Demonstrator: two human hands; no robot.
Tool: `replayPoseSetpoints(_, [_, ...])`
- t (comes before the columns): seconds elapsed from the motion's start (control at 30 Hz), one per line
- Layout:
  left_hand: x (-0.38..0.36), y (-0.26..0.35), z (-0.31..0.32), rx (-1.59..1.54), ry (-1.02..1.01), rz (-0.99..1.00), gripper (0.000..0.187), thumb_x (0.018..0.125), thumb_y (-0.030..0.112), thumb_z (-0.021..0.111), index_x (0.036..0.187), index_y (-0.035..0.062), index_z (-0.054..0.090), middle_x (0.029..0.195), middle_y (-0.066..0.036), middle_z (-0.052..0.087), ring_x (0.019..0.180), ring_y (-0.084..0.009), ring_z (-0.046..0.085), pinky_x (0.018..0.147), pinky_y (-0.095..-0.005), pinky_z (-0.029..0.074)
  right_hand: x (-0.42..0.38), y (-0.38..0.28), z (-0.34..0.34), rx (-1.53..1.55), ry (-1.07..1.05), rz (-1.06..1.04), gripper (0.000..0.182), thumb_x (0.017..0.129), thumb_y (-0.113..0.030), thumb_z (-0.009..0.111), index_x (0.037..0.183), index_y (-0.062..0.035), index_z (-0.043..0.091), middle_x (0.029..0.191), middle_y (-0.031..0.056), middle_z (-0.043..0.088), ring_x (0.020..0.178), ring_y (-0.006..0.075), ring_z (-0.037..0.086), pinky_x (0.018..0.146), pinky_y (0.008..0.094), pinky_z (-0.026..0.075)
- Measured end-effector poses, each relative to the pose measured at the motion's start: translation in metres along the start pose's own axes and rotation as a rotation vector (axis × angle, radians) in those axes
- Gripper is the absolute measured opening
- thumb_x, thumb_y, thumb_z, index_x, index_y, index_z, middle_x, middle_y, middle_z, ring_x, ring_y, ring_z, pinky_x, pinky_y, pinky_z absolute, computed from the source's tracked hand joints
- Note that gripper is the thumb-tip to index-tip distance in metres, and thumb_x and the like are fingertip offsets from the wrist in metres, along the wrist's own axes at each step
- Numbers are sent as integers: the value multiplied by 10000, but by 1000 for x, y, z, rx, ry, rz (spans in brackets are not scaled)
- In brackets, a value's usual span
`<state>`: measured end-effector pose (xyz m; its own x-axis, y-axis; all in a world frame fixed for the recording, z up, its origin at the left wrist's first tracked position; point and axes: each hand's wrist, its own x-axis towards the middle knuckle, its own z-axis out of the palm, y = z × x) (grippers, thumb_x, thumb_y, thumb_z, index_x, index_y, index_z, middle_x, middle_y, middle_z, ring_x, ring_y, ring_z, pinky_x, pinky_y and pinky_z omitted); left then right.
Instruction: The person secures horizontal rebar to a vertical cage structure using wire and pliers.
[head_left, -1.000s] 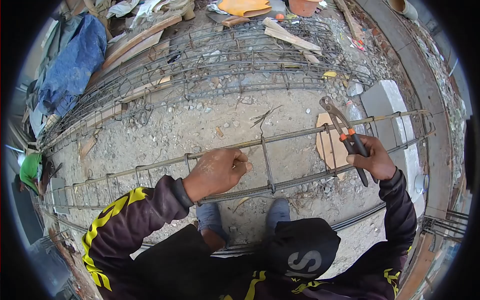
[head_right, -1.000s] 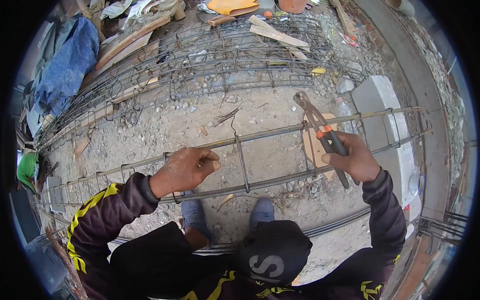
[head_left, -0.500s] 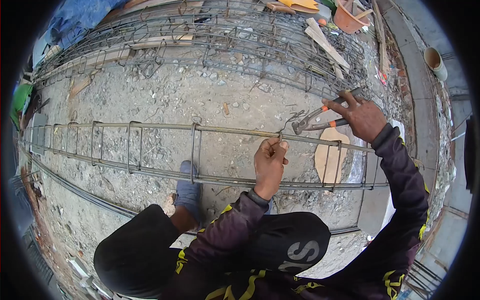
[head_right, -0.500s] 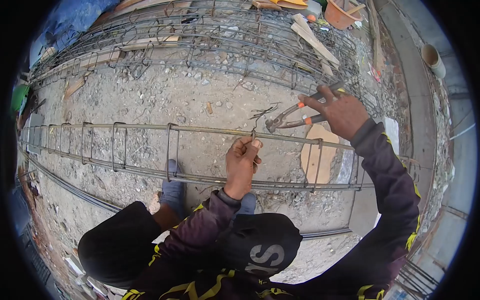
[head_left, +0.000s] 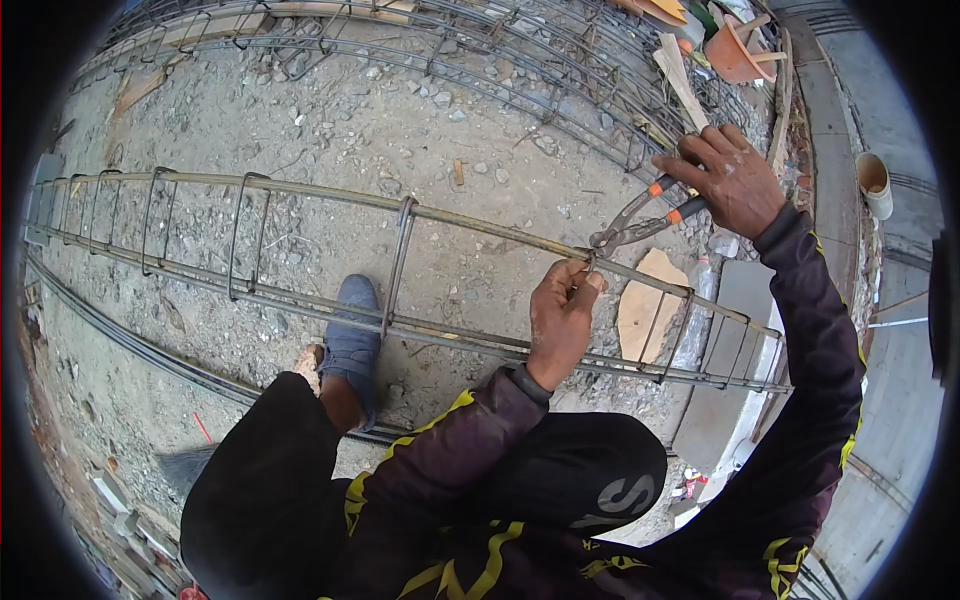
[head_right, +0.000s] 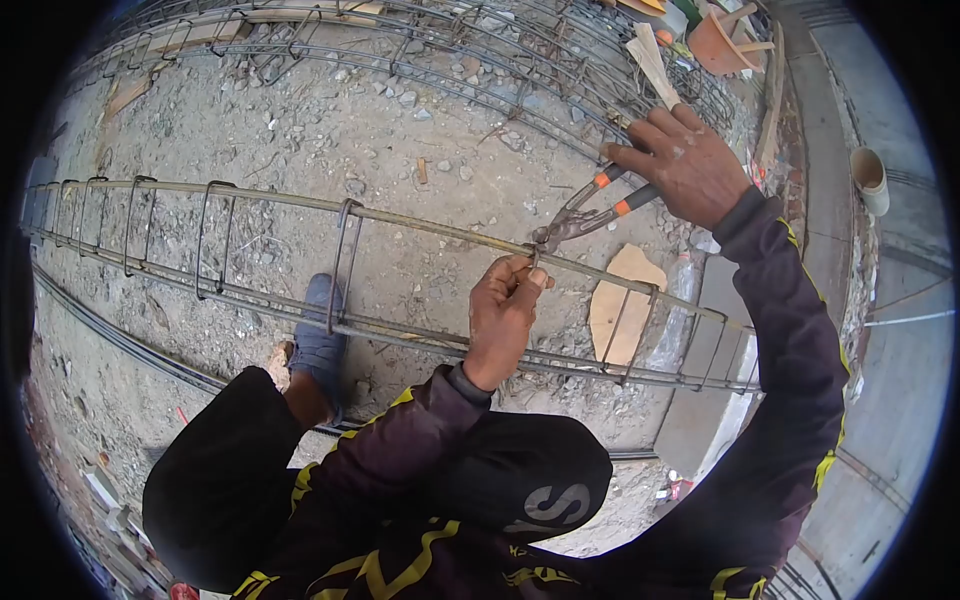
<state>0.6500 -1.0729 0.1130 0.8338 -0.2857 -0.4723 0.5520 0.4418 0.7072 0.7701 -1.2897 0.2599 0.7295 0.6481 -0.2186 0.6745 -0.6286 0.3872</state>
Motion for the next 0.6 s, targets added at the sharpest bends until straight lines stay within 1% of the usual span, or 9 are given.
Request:
replayPoseSetpoints(0.1, [-1, 0, 2, -6, -1, 7, 167, 965, 109, 599, 1092, 1, 591, 824, -17, 646, 550, -6, 400, 482, -198, 320, 7, 7, 13, 123, -85, -35, 243, 685, -117, 735, 926, -130, 708, 824, -20, 568, 907, 192, 542, 848, 335, 430])
replayPoseSetpoints(0.13, [-1, 1, 2, -11, 0, 8, 166, 968, 110, 595, 1094, 1, 591, 819, -18, 643, 552, -6, 399, 486, -197, 319, 11, 7, 17, 135, -43, -20, 224, 628, -120, 758, 843, -125, 695, 785, -23, 593, 938, 193, 553, 877, 341, 430])
replayPoseSetpoints(0.23, [-3, 0, 2, -21, 11, -8, 180, 976, 113, 587, 1108, -9, 586, 800, -16, 626, 563, -9, 404, 505, -198, 325, 17, 4, 47, 244, 44, 12, 228, 638, -103, 748, 859, -134, 701, 817, -14, 648, 952, 197, 581, 909, 360, 427])
replayPoseSetpoints(0.33, [-4, -2, 0, 14, 11, 2, 217, 979, 116, 586, 1147, -23, 577, 782, -13, 602, 608, -26, 437, 546, -208, 353, 19, -6, 79, 525, -166, 161, 175, 650, -117, 738, 820, -137, 704, 799, 6, 685, 900, 216, 625, 944, 372, 413])
replayPoseSetpoints(0.43, [-5, -4, 2, -35, 8, 30, 249, 984, 122, 582, 1178, -35, 568, 768, -10, 577, 659, -43, 464, 578, -220, 373, 16, -15, 130, 807, -141, 145, 127, 674, -167, 740, 792, -136, 706, 763, 46, 679, 793, 269, 642, 869, 370, 457])
replayPoseSetpoints(0.53, [-4, -3, -5, 40, -21, -9, 266, 986, 126, 580, 1192, -42, 565, 763, -7, 559, 689, -53, 475, 600, -226, 382, 11, -30, 156, 880, -172, 155, 120, 691, -192, 739, 789, -130, 707, 748, 83, 670, 725, 309, 640, 738, 380, 494])
replayPoseSetpoints(0.6, [-4, -1, -3, 15, -4, 0, 196, 995, 104, 549, 1138, -26, 582, 728, 33, 498, 651, -29, 408, 560, -222, 329, 4, -38, 161, 953, -219, 211, 137, 695, -203, 743, 802, -127, 705, 740, 98, 665, 715, 318, 641, 677, 390, 496])
